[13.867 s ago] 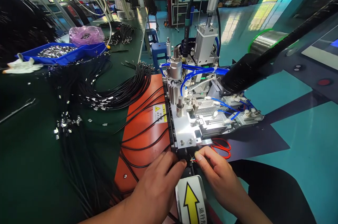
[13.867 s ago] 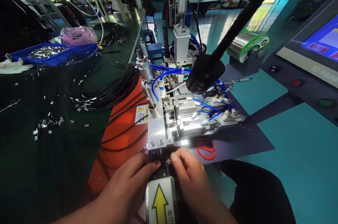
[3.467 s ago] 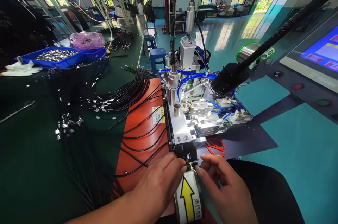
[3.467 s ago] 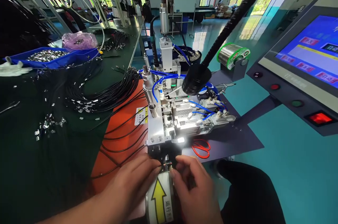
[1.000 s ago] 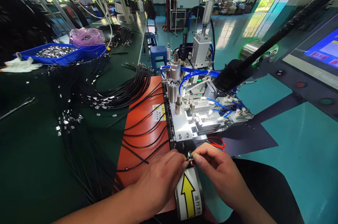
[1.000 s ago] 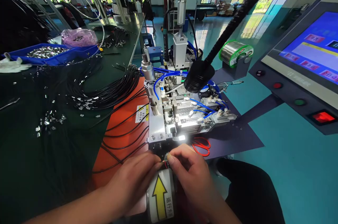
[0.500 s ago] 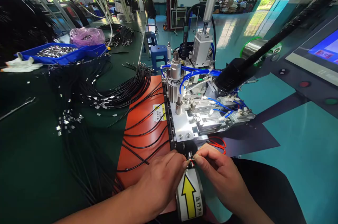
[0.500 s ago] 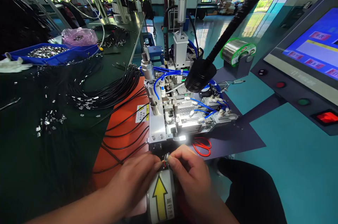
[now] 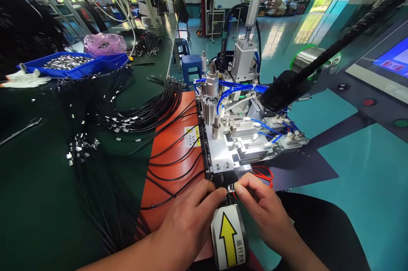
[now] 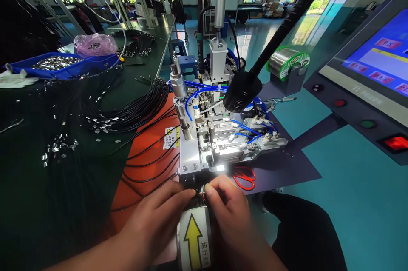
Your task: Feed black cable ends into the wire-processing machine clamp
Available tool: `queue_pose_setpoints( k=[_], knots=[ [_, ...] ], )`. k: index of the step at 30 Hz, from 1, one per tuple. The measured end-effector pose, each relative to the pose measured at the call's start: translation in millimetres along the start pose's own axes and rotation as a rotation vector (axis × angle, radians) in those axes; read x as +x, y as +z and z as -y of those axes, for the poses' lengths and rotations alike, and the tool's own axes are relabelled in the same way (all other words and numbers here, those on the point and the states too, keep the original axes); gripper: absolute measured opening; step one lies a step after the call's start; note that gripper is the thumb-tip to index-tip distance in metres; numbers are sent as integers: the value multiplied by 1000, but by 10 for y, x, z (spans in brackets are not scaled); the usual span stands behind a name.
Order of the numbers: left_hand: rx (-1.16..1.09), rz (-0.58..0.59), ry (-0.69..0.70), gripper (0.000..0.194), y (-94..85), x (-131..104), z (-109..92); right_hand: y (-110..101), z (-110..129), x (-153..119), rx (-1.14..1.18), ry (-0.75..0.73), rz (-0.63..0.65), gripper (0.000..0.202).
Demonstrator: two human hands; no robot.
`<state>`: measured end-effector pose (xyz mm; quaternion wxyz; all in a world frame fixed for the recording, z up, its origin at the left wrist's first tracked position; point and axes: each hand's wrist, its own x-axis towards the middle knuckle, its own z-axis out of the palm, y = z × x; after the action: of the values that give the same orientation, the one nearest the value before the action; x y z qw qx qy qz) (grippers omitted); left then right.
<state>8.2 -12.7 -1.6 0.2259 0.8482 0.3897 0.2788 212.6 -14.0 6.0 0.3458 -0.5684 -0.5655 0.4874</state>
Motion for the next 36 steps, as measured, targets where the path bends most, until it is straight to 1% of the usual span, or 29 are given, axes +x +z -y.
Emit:
queue_pose_setpoints(
  k=[3, 7, 15, 25, 36],
  knots=[
    [4, -27, 11, 34, 7, -8, 11, 16, -35, 16, -29, 12, -21, 29],
    [-15, -17, 1, 38, 39, -9, 33, 46, -80, 28, -81, 22, -51, 28],
    [5, -20, 1, 37, 48, -6, 45, 66, -126, 20, -118, 9, -74, 28],
    [22, -12, -16, 36, 83, -2, 68, 71, -138, 44, -116, -4, -68, 28],
    [43, -9, -11, 39, 66, -6, 45, 52, -117, 38, -98, 2, -59, 27]
  ],
)
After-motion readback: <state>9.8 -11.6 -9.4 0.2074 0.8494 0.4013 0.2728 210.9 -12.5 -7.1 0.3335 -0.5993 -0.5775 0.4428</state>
